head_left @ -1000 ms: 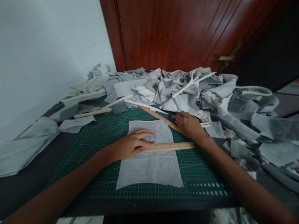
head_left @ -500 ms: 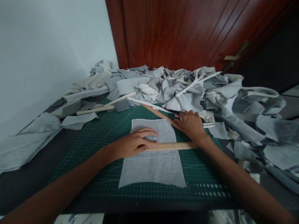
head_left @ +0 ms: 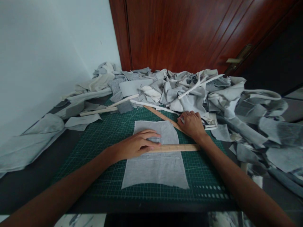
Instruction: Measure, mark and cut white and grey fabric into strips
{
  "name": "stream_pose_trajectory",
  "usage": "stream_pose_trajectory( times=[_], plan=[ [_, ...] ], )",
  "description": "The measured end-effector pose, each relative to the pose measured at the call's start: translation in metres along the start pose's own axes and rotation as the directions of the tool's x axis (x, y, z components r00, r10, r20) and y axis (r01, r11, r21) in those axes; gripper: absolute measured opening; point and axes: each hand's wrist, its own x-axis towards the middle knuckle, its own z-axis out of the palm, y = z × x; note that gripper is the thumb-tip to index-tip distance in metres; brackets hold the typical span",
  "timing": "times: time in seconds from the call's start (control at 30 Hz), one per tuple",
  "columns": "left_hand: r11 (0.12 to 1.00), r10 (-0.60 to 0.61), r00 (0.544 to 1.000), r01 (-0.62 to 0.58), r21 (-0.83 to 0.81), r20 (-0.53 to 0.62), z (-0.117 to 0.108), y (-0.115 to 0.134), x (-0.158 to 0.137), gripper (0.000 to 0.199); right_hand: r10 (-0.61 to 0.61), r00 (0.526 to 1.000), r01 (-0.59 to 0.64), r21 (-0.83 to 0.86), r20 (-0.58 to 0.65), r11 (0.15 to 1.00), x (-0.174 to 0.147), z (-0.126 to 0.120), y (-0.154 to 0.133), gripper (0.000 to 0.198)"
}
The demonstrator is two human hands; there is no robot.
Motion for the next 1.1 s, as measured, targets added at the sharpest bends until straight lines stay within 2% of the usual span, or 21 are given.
stream_pose_trajectory(
  times=[0.13, 0.3, 0.57, 0.7, 0.77, 0.87, 0.97, 1.1],
  plan=[
    [1.000, 0.011, 1.000, -0.011, -0.004, 0.004, -0.001, -0.001, 0.001, 0.040, -0.091, 0.995, 0.091, 0.000, -0.048, 0.996, -0.002, 0.005, 0.008, 0.030],
    [1.000, 0.019, 0.999, -0.019, 0.013, 0.038, -0.007, 0.002, 0.002, 0.040, -0.140, 0.988, 0.139, -0.006, -0.062, 0.990, 0.005, 0.009, 0.015, 0.035],
    [0.999, -0.005, 0.999, 0.003, 0.043, 0.039, -0.007, 0.003, 0.002, 0.036, -0.131, 0.991, 0.131, 0.056, -0.006, 0.990, 0.001, 0.008, 0.019, 0.034],
    [0.998, 0.028, 0.997, -0.031, 0.048, 0.069, -0.012, 0.007, 0.002, 0.040, -0.111, 0.990, 0.126, 0.193, -0.085, 0.973, -0.006, 0.010, 0.022, 0.032],
    [0.997, 0.040, 0.996, -0.045, 0.061, 0.077, -0.013, 0.008, 0.002, 0.044, -0.103, 0.981, 0.154, 0.340, -0.163, 0.928, -0.011, 0.008, 0.020, 0.030],
    [0.996, 0.033, 0.997, -0.039, 0.082, 0.074, -0.012, 0.006, 0.002, 0.043, -0.122, 0.964, 0.240, 0.572, -0.236, 0.784, -0.027, 0.000, 0.010, 0.027],
    [0.994, 0.044, 0.996, -0.051, 0.094, 0.079, -0.010, 0.003, 0.002, 0.042, -0.146, 0.969, 0.245, 0.735, -0.197, 0.632, -0.047, -0.006, -0.004, 0.022],
    [0.993, 0.065, 0.996, -0.071, 0.091, 0.068, -0.009, 0.002, 0.003, 0.042, -0.121, 0.990, 0.118, 0.883, -0.070, 0.454, -0.065, -0.006, -0.020, 0.021]
  ],
)
